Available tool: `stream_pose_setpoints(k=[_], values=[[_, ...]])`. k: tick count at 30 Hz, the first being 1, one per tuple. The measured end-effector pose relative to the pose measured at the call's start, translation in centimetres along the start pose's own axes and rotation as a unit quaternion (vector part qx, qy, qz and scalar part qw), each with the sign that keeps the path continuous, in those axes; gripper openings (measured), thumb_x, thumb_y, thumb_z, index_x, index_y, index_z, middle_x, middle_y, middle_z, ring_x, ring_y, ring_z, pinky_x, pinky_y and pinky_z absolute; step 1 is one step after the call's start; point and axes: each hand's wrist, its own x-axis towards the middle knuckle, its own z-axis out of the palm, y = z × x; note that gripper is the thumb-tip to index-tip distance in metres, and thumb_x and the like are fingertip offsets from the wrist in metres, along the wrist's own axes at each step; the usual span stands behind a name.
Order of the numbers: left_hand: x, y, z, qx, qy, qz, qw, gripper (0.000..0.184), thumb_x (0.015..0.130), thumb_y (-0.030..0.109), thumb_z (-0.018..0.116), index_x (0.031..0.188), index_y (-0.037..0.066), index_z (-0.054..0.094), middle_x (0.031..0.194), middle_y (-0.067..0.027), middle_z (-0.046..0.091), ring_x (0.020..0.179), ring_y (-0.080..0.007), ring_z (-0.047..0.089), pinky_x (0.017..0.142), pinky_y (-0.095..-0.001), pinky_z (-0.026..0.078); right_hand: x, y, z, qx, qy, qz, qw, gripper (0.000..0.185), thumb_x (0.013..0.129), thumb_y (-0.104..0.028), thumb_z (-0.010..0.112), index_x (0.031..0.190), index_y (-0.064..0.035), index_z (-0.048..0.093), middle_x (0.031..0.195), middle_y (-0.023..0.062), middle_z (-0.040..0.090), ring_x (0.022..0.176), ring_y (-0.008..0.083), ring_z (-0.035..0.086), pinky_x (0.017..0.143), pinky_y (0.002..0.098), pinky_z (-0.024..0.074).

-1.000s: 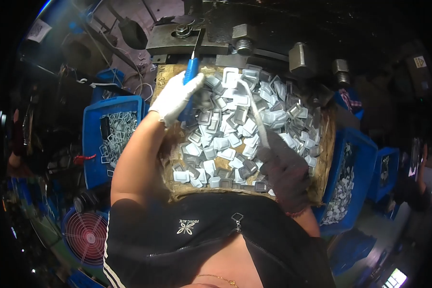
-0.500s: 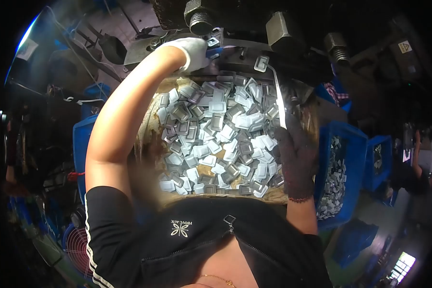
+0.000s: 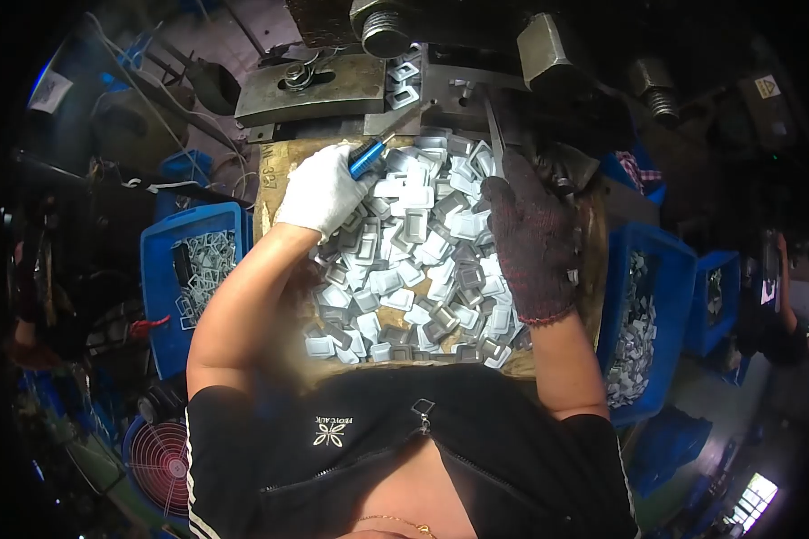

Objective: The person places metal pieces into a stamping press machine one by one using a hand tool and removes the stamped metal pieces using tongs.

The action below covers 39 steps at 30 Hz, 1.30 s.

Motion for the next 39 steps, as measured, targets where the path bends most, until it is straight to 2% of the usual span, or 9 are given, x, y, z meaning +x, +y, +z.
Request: stream_pose_setpoints(k=[3, 4, 10, 12, 25, 28, 32, 35, 39], values=[[-0.1, -1.2, -0.5, -0.103, -0.021, -0.046, 0.993, 0.035, 0.084, 0.035, 0.074, 0.1, 0.004, 0.07, 0.08, -0.0146, 0.07, 0.071, -0.0235, 0.069, 0.07, -0.0355, 0.053, -0.3, 0.9, 0.1, -0.073, 0.075, -0.142, 0.984, 0.041, 0.088, -0.004, 0.064, 0.128, -0.0159, 0.065, 0.095, 0.0066, 0.063, 0.067, 0.0113, 0.059, 0.058, 0.0283, 0.0472], [0.0, -2.3, -0.1, -0.19, -0.015, -0.065, 0.979, 0.032, 0.085, 0.034, 0.069, 0.095, 0.003, 0.069, 0.089, -0.0192, 0.07, 0.083, -0.0334, 0.069, 0.075, -0.0408, 0.053, -0.5, 0.8, -0.1, -0.022, 0.078, -0.099, 0.992, 0.042, 0.088, -0.003, 0.064, 0.128, -0.0161, 0.065, 0.097, 0.0045, 0.062, 0.067, 0.0086, 0.057, 0.057, 0.0263, 0.046], [-1.2, -1.5, -0.6, -0.529, -0.033, -0.155, 0.833, 0.028, 0.085, 0.017, 0.076, 0.102, 0.001, 0.061, 0.087, -0.0064, 0.069, 0.076, -0.0116, 0.066, 0.067, -0.0254, 0.053, -3.4, -3.6, -4.8, 0.27, -0.068, 0.356, 0.892, 0.046, 0.087, -0.006, 0.068, 0.133, -0.0097, 0.061, 0.081, -0.0026, 0.06, 0.061, 0.0034, 0.05, 0.052, 0.0195, 0.0402], [-1.3, -1.2, -0.4, -0.543, -0.068, -0.134, 0.826, 0.023, 0.087, 0.019, 0.075, 0.098, 0.006, 0.06, 0.08, -0.0034, 0.065, 0.062, -0.009, 0.058, 0.051, -0.0259, 0.049, -5.5, -4.3, -4.6, 0.279, -0.115, 0.341, 0.89, 0.046, 0.088, -0.008, 0.069, 0.133, -0.0086, 0.061, 0.077, -0.0035, 0.059, 0.06, 0.003, 0.049, 0.051, 0.0195, 0.0393], [-2.3, -0.2, -0.6, -0.632, -0.096, -0.156, 0.753, 0.022, 0.09, 0.016, 0.07, 0.101, 0.001, 0.059, 0.083, -0.0085, 0.069, 0.067, -0.0144, 0.066, 0.057, -0.0269, 0.052, -8.3, -4.5, -2.5, 0.281, -0.205, 0.235, 0.908, 0.043, 0.092, -0.013, 0.068, 0.133, -0.0038, 0.06, 0.085, -0.0019, 0.064, 0.065, 0.0043, 0.053, 0.057, 0.0197, 0.0444], [-2.0, -0.9, -0.7, -0.621, -0.138, -0.174, 0.752, 0.022, 0.093, 0.02, 0.067, 0.102, 0.001, 0.058, 0.083, -0.0099, 0.069, 0.066, -0.0152, 0.067, 0.058, -0.0272, 0.053, -8.6, -3.3, -2.0, 0.246, -0.193, 0.163, 0.936, 0.042, 0.091, -0.011, 0.069, 0.131, -0.0003, 0.06, 0.087, 0.0054, 0.068, 0.066, 0.0079, 0.058, 0.06, 0.0241, 0.0484], [-0.7, -3.9, -3.3, -0.306, -0.103, -0.08, 0.943, 0.041, 0.096, 0.045, 0.06, 0.103, 0.004, 0.061, 0.08, -0.0051, 0.067, 0.072, -0.0121, 0.065, 0.063, -0.0257, 0.049, -7.8, -3.8, -3.0, 0.254, -0.165, 0.255, 0.918, 0.041, 0.091, -0.009, 0.069, 0.13, 0.0007, 0.06, 0.088, 0.0082, 0.07, 0.066, 0.0081, 0.059, 0.059, 0.025, 0.0491], [-0.2, -4.1, -4.6, -0.125, -0.076, 0.002, 0.989, 0.049, 0.091, 0.046, 0.06, 0.11, 0.001, 0.064, 0.099, -0.0208, 0.068, 0.091, -0.0345, 0.066, 0.084, -0.0406, 0.05, -7.5, -3.3, -3.3, 0.259, -0.137, 0.268, 0.918, 0.04, 0.091, -0.011, 0.069, 0.13, -0.0034, 0.062, 0.08, -0.0021, 0.063, 0.062, 0.0035, 0.052, 0.054, 0.0195, 0.0427], [2.9, 0.2, -5.9, 0.045, -0.161, 0.04, 0.985, 0.051, 0.09, 0.046, 0.062, 0.109, -0.002, 0.062, 0.103, -0.0253, 0.066, 0.099, -0.0385, 0.064, 0.087, -0.0449, 0.05, -7.2, -2.9, -3.8, 0.279, -0.106, 0.283, 0.912, 0.041, 0.091, -0.01, 0.069, 0.13, -0.003, 0.061, 0.08, -0.0023, 0.063, 0.062, 0.0033, 0.052, 0.053, 0.0193, 0.0424]])
